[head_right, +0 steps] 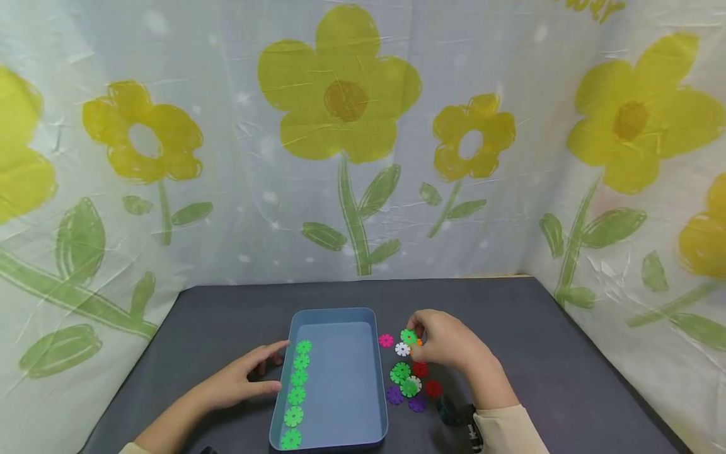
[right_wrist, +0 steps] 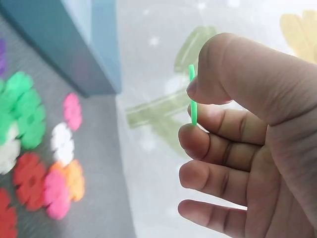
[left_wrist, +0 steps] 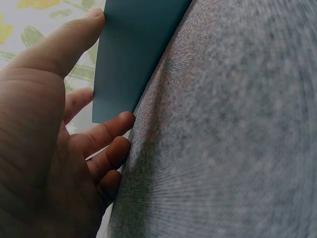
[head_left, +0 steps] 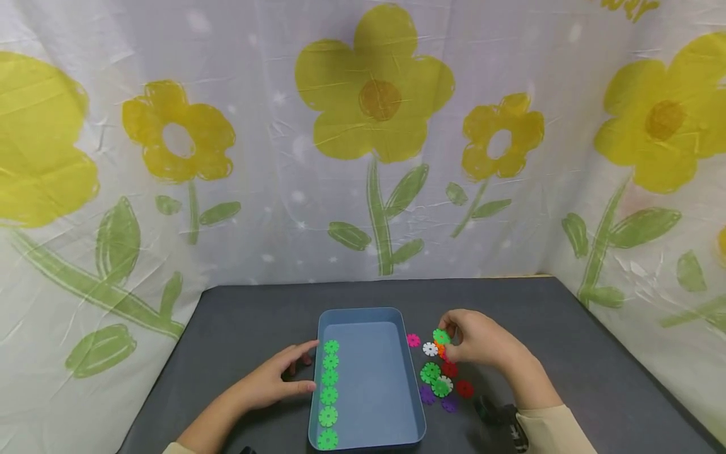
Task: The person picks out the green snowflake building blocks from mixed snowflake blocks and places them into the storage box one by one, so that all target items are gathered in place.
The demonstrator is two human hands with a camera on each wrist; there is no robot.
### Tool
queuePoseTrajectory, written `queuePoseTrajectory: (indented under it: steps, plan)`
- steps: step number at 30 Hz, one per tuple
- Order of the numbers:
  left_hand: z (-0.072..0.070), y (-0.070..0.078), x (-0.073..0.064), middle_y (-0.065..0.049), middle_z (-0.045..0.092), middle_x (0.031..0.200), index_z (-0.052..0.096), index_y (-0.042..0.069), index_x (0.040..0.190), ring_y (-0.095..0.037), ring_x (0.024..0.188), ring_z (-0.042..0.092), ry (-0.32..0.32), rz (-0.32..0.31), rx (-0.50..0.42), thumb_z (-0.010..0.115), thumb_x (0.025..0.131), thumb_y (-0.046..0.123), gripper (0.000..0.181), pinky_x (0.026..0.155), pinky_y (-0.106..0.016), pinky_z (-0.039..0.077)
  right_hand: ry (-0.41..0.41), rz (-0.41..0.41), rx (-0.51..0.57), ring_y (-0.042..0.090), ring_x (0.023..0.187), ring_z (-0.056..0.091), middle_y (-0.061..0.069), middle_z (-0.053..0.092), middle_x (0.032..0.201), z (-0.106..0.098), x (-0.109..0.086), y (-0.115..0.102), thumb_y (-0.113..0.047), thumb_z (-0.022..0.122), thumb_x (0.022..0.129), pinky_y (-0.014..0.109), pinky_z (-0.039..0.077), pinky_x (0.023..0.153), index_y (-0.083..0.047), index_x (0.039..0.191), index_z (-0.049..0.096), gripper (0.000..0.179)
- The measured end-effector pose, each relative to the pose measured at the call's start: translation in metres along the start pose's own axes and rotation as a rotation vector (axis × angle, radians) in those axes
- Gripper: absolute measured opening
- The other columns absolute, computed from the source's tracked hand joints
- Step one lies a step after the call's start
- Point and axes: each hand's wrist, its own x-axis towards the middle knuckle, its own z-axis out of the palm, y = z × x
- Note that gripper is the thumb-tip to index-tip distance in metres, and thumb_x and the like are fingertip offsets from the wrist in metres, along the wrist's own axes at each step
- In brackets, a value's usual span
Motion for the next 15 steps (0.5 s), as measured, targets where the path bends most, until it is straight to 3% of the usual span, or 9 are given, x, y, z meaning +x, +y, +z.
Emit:
queuePoseTrajectory:
  steps: [6, 15]
  plan:
    - [0.000, 0.001, -0.002, -0.004, 0.053, 0.127, 0.035, 0.016, 0.161, -0.023, 0.101, 0.048, 0.016, -0.005, 0.000, 0.074, 0.096, 0.041, 0.080, 0.083, -0.042, 0.043, -0.013, -0.025, 0.000, 0.017, 0.076, 0.055, -0.001, 0.060, 0.090, -0.006, 0.024, -0.023, -0.006, 0.073, 0.081, 0.035, 0.049, 0.069, -0.010, 0.104, 0.066, 0.025]
    - [-0.001, 0.001, -0.001, -0.004, 0.053, 0.128, 0.033, 0.018, 0.162, -0.024, 0.103, 0.048, -0.009, -0.002, -0.027, 0.073, 0.097, 0.039, 0.079, 0.085, -0.042, 0.043, -0.064, -0.042, 0.061, 0.019, 0.083, 0.056, 0.000, 0.061, 0.095, 0.002, 0.055, -0.045, -0.009, 0.074, 0.085, 0.038, 0.050, 0.073, -0.013, 0.108, 0.067, 0.024]
